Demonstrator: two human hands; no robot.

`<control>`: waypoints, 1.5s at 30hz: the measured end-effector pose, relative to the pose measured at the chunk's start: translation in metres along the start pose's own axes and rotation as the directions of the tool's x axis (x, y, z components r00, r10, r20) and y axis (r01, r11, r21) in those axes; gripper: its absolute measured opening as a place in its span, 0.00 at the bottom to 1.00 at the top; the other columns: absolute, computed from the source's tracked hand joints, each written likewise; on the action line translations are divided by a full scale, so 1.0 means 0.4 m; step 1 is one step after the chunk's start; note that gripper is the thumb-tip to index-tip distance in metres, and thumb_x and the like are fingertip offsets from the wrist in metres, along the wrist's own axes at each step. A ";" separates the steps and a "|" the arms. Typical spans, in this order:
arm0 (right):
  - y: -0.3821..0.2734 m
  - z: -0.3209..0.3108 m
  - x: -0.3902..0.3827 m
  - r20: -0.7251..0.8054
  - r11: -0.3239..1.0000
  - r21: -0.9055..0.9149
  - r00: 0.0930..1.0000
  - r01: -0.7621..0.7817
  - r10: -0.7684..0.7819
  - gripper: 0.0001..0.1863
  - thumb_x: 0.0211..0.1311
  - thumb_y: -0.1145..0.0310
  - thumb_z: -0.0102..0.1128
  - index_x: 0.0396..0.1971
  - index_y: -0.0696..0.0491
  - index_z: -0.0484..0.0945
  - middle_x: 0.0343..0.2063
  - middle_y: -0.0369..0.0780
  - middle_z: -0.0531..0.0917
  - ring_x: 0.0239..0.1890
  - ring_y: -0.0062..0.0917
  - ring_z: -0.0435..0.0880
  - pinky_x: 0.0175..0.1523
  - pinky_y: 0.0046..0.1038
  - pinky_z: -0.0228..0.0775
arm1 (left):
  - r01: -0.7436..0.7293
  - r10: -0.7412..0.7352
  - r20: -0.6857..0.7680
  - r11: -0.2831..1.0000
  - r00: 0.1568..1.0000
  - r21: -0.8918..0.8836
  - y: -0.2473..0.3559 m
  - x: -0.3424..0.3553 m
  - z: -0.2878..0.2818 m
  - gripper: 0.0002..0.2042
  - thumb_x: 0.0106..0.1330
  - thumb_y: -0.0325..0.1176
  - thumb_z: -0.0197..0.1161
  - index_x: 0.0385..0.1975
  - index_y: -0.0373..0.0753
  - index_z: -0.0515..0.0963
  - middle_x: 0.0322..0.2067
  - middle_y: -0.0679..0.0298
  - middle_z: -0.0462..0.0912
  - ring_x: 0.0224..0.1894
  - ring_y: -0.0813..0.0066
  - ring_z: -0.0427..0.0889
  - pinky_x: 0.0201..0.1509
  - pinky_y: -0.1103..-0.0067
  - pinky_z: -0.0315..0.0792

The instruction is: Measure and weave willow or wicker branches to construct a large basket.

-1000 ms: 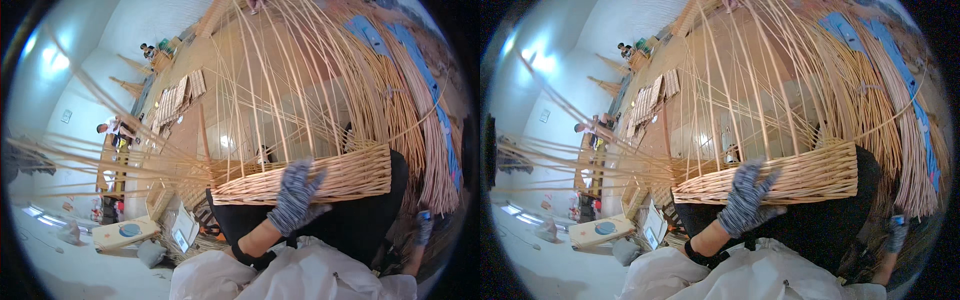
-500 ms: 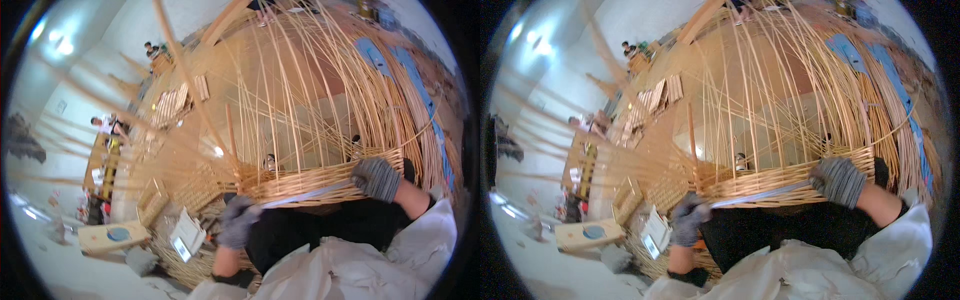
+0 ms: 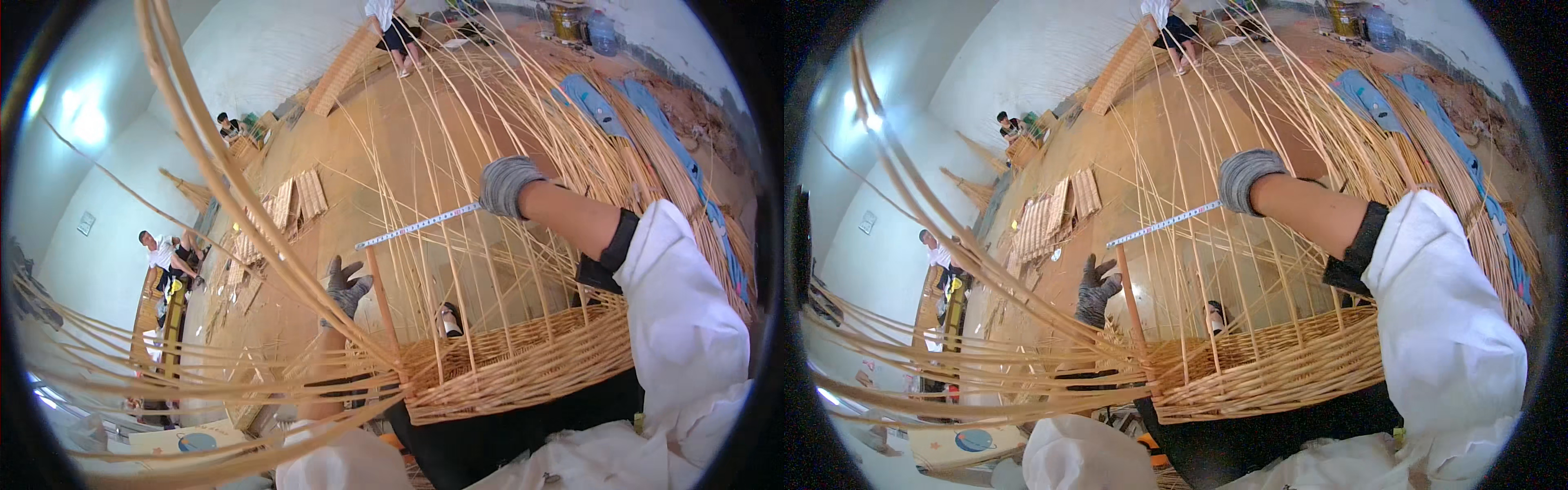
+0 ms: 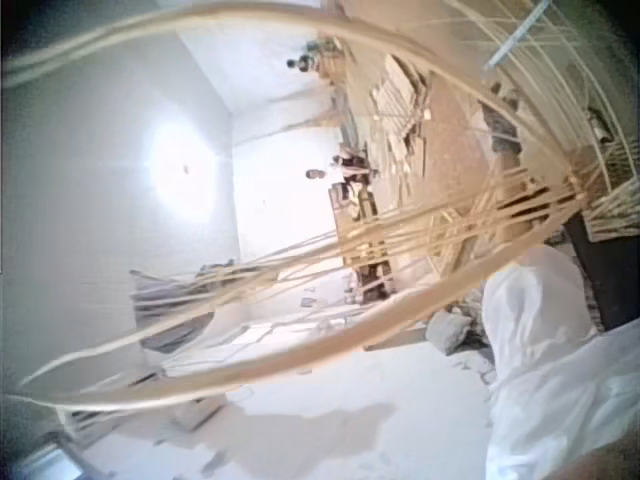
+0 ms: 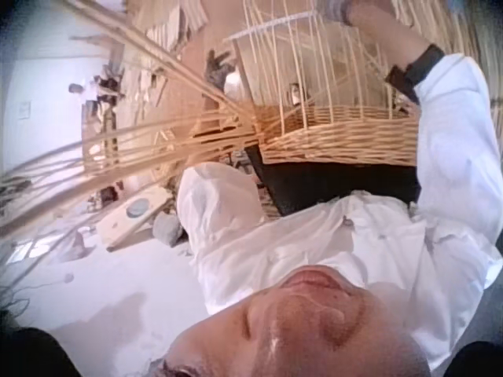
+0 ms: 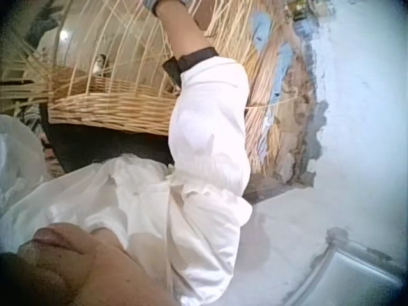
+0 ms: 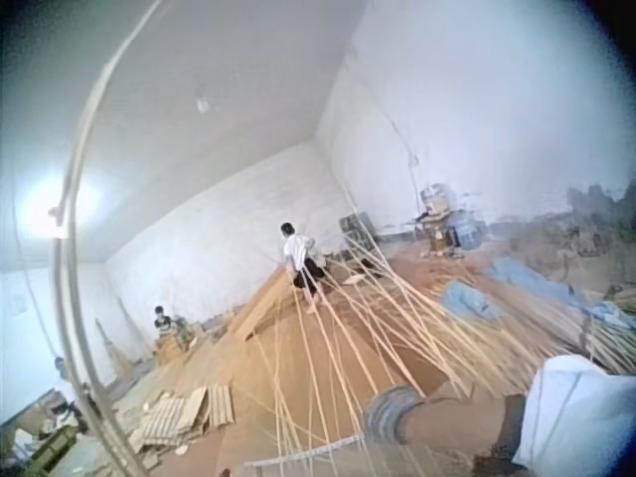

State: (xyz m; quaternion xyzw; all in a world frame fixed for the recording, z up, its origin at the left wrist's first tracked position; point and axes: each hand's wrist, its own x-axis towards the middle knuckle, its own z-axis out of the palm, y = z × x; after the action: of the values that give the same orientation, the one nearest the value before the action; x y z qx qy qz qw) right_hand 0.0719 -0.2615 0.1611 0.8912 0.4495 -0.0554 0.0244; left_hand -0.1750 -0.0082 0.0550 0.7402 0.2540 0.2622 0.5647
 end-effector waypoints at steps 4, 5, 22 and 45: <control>0.034 -0.008 0.004 -0.052 1.000 0.027 0.999 -0.009 0.011 0.12 0.46 0.65 0.54 0.27 0.56 0.79 0.27 0.48 0.80 0.31 0.37 0.80 0.34 0.36 0.70 | -0.081 0.089 0.119 0.994 0.989 -0.070 0.017 0.019 0.017 0.37 0.51 0.26 0.61 0.60 0.37 0.47 0.52 0.53 0.63 0.40 0.72 0.73 0.41 0.78 0.72; 0.044 -0.004 0.009 -0.045 1.000 0.026 0.999 -0.016 0.017 0.12 0.46 0.65 0.54 0.27 0.56 0.79 0.27 0.48 0.80 0.31 0.37 0.80 0.34 0.36 0.70 | -0.092 0.102 0.120 0.992 0.987 -0.088 0.026 0.021 0.021 0.37 0.50 0.24 0.62 0.59 0.36 0.47 0.52 0.53 0.62 0.38 0.73 0.73 0.39 0.80 0.72; 0.634 -0.056 -0.290 -0.132 0.994 0.026 0.986 -0.103 0.105 0.12 0.46 0.61 0.51 0.24 0.53 0.79 0.17 0.44 0.77 0.21 0.35 0.75 0.30 0.33 0.65 | -0.108 0.073 0.247 0.986 0.966 0.129 0.036 0.033 0.064 0.27 0.52 0.21 0.52 0.55 0.38 0.56 0.32 0.66 0.68 0.24 0.81 0.68 0.25 0.85 0.66; 0.808 0.155 -0.284 -0.331 0.976 0.112 0.919 -0.187 0.214 0.12 0.51 0.58 0.53 0.29 0.50 0.79 0.22 0.42 0.79 0.26 0.34 0.77 0.34 0.33 0.67 | -0.080 0.037 0.224 0.979 0.974 0.187 0.033 0.050 0.069 0.27 0.53 0.17 0.47 0.56 0.38 0.55 0.30 0.64 0.68 0.22 0.80 0.68 0.24 0.83 0.68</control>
State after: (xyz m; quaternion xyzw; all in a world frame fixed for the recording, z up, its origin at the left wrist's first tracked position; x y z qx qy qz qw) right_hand 0.2602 -0.5502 0.1114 0.9288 0.3509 0.0851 -0.0832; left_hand -0.1406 -0.0173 0.0635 0.8235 0.1926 0.1693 0.5061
